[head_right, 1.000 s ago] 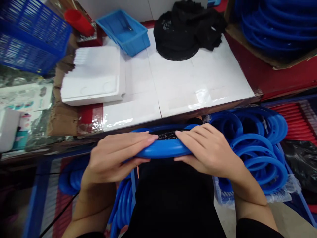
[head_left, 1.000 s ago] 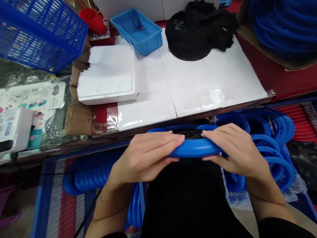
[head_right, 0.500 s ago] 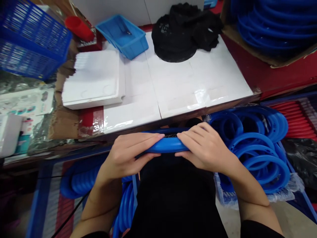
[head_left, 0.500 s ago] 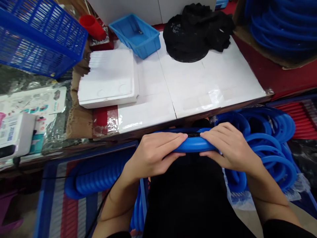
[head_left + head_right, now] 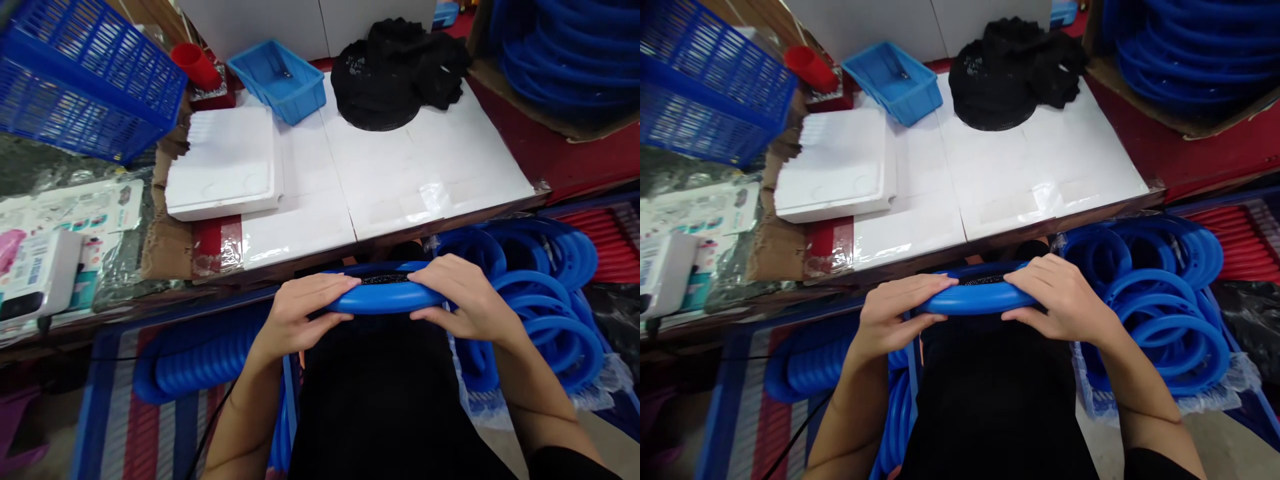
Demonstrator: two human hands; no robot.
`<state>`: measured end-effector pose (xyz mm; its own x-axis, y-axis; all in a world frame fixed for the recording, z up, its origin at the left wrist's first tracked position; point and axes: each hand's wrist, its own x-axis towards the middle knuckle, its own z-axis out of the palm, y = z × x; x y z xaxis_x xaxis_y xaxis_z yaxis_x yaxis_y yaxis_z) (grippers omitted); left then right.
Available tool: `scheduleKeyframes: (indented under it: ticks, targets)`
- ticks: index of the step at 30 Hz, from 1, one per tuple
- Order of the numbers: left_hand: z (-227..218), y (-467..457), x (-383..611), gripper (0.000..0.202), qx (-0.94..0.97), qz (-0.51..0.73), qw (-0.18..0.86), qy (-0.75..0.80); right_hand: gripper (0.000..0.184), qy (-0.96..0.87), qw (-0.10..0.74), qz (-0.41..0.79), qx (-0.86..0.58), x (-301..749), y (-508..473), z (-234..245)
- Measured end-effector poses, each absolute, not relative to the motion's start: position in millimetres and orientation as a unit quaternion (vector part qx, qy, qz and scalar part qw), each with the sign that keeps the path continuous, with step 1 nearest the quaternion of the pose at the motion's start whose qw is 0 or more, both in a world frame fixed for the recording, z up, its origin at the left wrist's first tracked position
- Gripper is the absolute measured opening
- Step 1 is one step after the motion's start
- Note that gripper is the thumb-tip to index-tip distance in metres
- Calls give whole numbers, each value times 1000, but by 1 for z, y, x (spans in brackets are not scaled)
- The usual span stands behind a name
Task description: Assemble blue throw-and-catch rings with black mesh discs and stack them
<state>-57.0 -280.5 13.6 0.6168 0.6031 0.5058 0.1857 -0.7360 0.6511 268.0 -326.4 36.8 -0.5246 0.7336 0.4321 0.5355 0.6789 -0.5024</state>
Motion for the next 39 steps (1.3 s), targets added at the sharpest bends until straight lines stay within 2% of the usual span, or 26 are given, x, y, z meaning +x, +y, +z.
scheduleKeyframes:
  ticks: [2, 6, 10, 13, 16, 21, 26, 30, 35, 39]
  targets:
    - [10, -280, -63, 52, 851, 377, 287, 224, 45, -859, 336, 141, -359, 269, -330, 35]
    - [18, -284, -67, 51, 851, 366, 292, 236, 46, -860, 349, 122, -352, 264, -335, 36]
    - [41, -296, -50, 56, 891, 298, 226, 256, 47, -879, 325, 87, -337, 251, -337, 39]
    - [51, -305, -36, 50, 915, 275, 178, 237, 47, -891, 314, 61, -322, 246, -338, 42]
    - [52, -307, -35, 45, 908, 301, 191, 221, 48, -891, 309, 87, -322, 250, -339, 50]
    - [58, -299, -42, 46, 902, 287, 246, 209, 38, -905, 273, 91, -314, 256, -340, 63]
    - [67, -297, -39, 46, 916, 260, 213, 221, 43, -889, 288, 105, -339, 255, -337, 61]
    - [61, -294, -45, 47, 902, 300, 225, 215, 49, -872, 314, 138, -350, 258, -336, 57]
    - [44, -289, -53, 49, 884, 311, 276, 214, 39, -879, 297, 134, -348, 259, -335, 54]
    - [22, -297, -52, 57, 877, 323, 234, 268, 36, -880, 298, 135, -344, 256, -326, 45]
